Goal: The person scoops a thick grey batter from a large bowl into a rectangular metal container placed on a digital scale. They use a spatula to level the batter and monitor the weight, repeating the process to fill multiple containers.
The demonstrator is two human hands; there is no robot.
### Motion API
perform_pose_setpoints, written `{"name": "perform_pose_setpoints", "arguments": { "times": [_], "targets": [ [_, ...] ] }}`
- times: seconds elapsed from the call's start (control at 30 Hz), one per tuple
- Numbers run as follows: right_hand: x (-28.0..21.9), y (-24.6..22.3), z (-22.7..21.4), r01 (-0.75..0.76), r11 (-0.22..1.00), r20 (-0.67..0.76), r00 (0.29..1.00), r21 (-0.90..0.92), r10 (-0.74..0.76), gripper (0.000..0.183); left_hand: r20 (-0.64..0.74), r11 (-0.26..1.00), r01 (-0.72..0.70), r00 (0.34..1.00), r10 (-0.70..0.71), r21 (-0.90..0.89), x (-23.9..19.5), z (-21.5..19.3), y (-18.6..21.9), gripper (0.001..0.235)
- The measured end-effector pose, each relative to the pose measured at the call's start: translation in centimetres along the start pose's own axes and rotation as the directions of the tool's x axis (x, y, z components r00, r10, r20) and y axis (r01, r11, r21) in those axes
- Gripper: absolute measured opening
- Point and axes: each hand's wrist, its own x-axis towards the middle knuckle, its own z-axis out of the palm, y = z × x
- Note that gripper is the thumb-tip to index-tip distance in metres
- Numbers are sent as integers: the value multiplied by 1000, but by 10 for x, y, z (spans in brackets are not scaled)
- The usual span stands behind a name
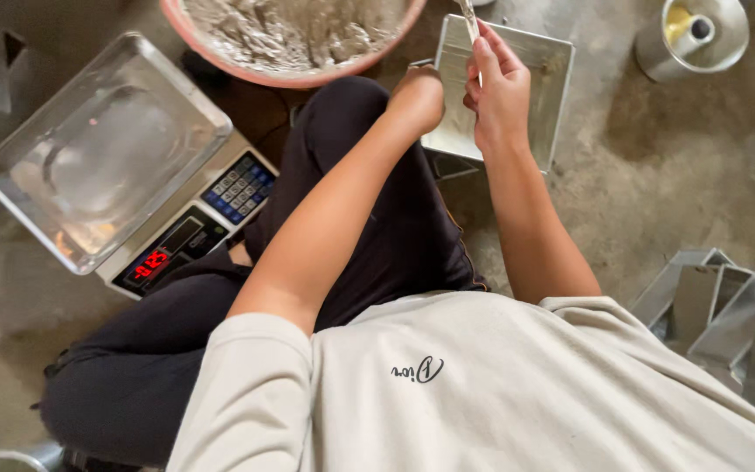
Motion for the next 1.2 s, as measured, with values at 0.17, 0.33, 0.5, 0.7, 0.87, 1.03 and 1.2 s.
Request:
{"name": "perform_pose_setpoints", "arguments": {
  "times": [0.17, 0.33, 0.5, 0.7, 0.87, 1.03, 1.2],
  "targets": [
    [-16, 7, -29, 52, 998, -56, 997, 20, -51, 38, 122, 931, 361, 928, -352, -58, 33, 37, 8, 26],
    [-23, 4, -36, 63, 998, -51, 997, 10, -63, 39, 63, 972, 223, 974, -218, -80, 39, 60, -5, 33],
    [-23, -37, -10, 182, 983, -3, 983, -30, -182, 35, -268, 983, -154, 956, 122, -101, 11, 34, -13, 34],
    [-31, -87, 62, 302, 953, 242, 927, -29, -286, 16, -519, 931, -167, 854, -27, -324, -47, -77, -52, 32],
    [-37, -65, 169, 240, 970, 454, 860, 43, -233, 23, -625, 951, -48, 764, -162, -306, -145, -187, -146, 31],
    [-61, -2, 278, 136, 986, 686, 708, 101, -168, 21, -514, 823, 184, 702, -493, -537, -271, -231, -223, 27],
    [-88, 65, 346, 18, 997, 750, 658, 71, -65, 30, -552, 767, 401, 535, -640, -501, -345, -227, -287, 25]
  ]
}}
